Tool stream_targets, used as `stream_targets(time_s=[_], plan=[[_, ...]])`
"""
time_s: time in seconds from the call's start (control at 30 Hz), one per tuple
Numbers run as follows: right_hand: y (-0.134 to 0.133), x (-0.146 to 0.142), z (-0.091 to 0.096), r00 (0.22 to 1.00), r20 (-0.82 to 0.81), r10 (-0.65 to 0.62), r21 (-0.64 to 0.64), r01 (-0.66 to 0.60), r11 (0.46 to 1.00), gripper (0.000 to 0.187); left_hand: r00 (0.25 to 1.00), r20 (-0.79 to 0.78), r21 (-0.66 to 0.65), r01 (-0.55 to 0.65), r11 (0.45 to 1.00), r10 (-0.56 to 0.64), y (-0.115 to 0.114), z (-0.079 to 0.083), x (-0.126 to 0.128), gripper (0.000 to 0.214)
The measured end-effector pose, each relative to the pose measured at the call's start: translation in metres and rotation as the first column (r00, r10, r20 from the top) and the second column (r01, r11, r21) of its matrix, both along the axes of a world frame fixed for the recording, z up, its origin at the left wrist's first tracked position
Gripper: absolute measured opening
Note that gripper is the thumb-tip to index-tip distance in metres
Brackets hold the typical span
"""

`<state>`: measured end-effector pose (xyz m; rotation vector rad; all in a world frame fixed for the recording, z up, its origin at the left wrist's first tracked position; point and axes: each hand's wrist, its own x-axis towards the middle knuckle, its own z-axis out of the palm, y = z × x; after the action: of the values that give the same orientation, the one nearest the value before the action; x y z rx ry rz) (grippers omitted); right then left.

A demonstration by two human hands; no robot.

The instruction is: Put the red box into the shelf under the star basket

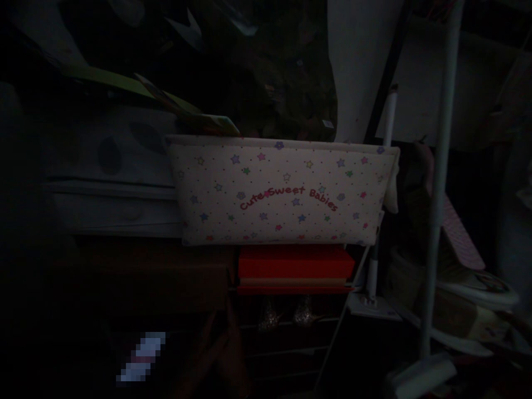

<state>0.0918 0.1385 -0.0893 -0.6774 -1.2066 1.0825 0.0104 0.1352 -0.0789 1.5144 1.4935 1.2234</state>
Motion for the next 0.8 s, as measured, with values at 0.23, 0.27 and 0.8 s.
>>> stream_targets(time_s=[0.23, 0.27, 0.8], plan=[[0.002, 0.003, -0.006, 0.999, 0.038, 0.017, -0.01, -0.017, 1.0, 0.053, 0.998, -0.03, -0.046, 0.047, 0.998, -0.049, -0.004, 0.003, 0.001, 0.066], [0.003, 0.004, -0.007, 0.999, 0.053, 0.008, -0.007, -0.007, 1.0, 0.052, 0.998, -0.039, -0.068, 0.052, 0.996, -0.054, -0.005, 0.003, 0.001, 0.067], [-0.012, 0.017, 0.012, 0.907, 0.386, -0.172, 0.103, 0.143, 0.984, 0.049, 0.986, -0.165, -0.015, -0.038, 0.999, 0.035, -0.008, 0.007, 0.004, 0.066]])
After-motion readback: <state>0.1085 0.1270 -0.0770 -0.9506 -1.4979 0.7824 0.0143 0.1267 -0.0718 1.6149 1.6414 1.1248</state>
